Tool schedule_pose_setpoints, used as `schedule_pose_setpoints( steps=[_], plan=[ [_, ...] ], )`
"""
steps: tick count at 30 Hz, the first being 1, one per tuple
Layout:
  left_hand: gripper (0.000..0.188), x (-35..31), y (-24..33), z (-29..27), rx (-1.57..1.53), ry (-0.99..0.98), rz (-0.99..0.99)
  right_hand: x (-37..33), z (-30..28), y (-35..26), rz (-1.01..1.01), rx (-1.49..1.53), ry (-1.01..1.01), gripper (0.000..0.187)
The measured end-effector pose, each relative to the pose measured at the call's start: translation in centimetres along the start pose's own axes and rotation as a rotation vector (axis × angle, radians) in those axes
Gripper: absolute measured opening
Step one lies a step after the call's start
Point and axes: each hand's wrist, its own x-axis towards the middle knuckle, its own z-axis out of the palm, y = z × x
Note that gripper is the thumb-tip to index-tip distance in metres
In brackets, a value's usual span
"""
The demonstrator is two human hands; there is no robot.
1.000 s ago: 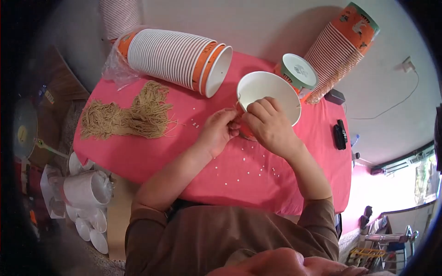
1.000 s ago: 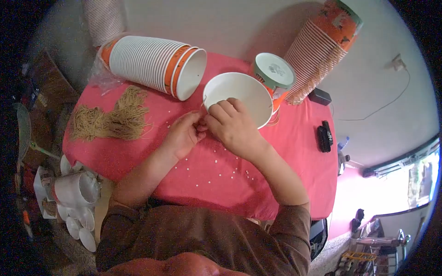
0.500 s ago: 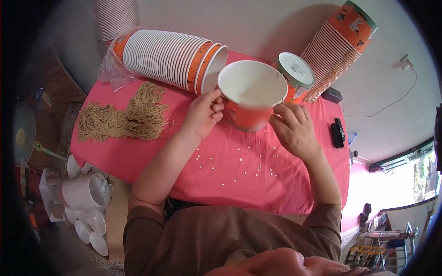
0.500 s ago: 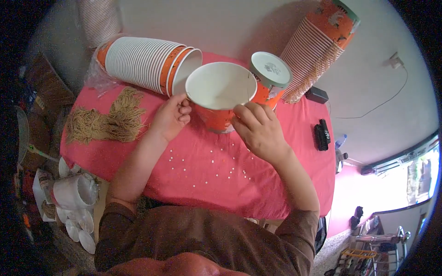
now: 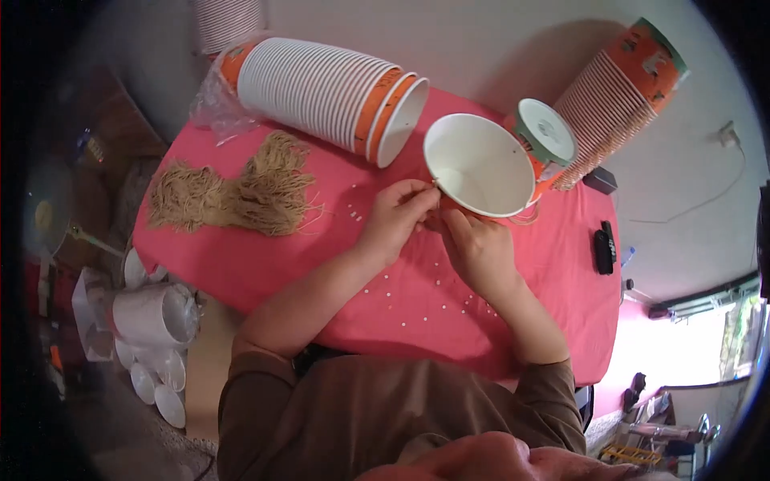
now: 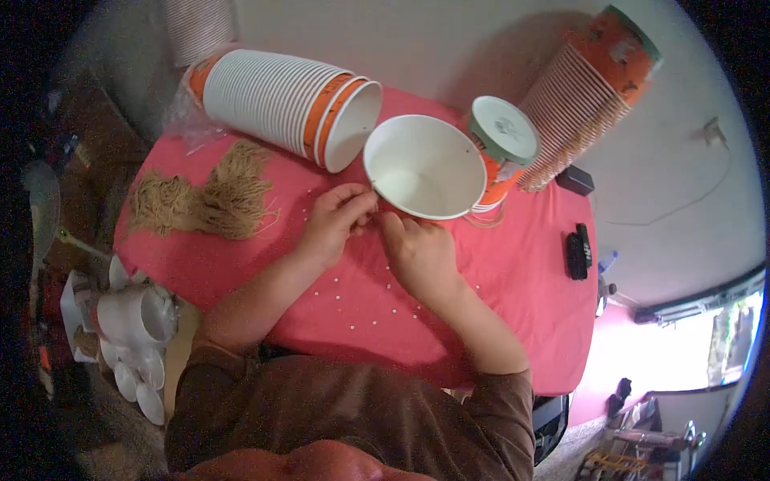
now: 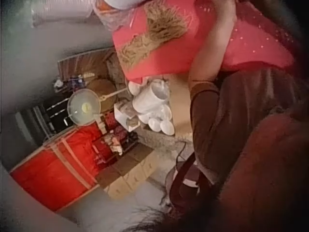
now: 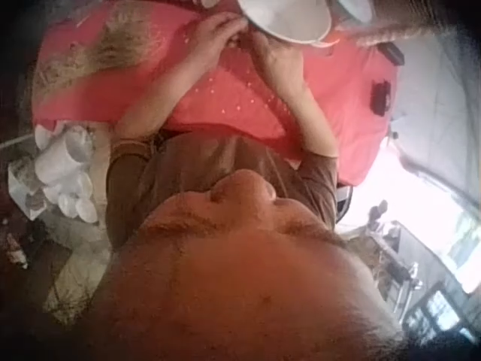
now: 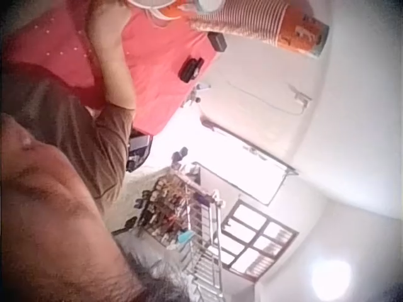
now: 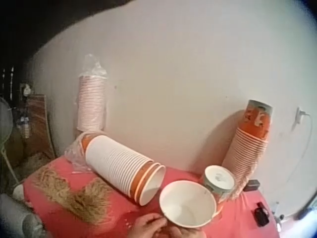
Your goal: Secure rubber bands around paper tubs as part of a packaging process.
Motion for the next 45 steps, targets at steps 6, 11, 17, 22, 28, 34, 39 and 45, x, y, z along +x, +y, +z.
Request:
schedule_pose_setpoints(
  steps=[6,11,17,22,28,34,39,45],
  plan=[
    [0.012,0.3,-0.3,-0.4,-0.048,-0.052,0.017,-0.1,0.1,-0.6,-0.021,-0.079,-0.033,0.014],
    [0.011,0.9,-0.1,-0.7,-0.037,0.004,0.012,0.4,-1.2,-0.4,-0.07,-0.036,-0.047,0.018],
    [0.013,2.1,0.6,-1.0,-0.015,-0.093,-0.023,0.0,-0.9,0.6,-0.118,-0.085,-0.155,0.028],
    [0.012,2.3,0.8,-0.4,0.092,-0.055,0.092,-0.1,0.4,0.7,-0.205,-0.139,-0.066,0.026],
    [0.012,3.0,0.5,-0.6,0.179,-0.001,0.212,0.0,0.2,0.6,-0.246,-0.041,-0.048,0.022],
    [0.011,3.3,0.6,-0.7,0.187,0.003,0.188,0.0,-0.4,0.8,-0.241,-0.023,-0.136,0.022],
    [0.014,3.6,2.8,-2.2,0.446,-0.201,0.203,0.0,-0.7,1.2,-0.233,-0.087,-0.144,0.021],
    [0.026,3.5,4.2,-2.7,1.018,-0.123,0.977,-0.4,-2.3,1.3,-0.186,-0.112,-0.095,0.019]
  ],
)
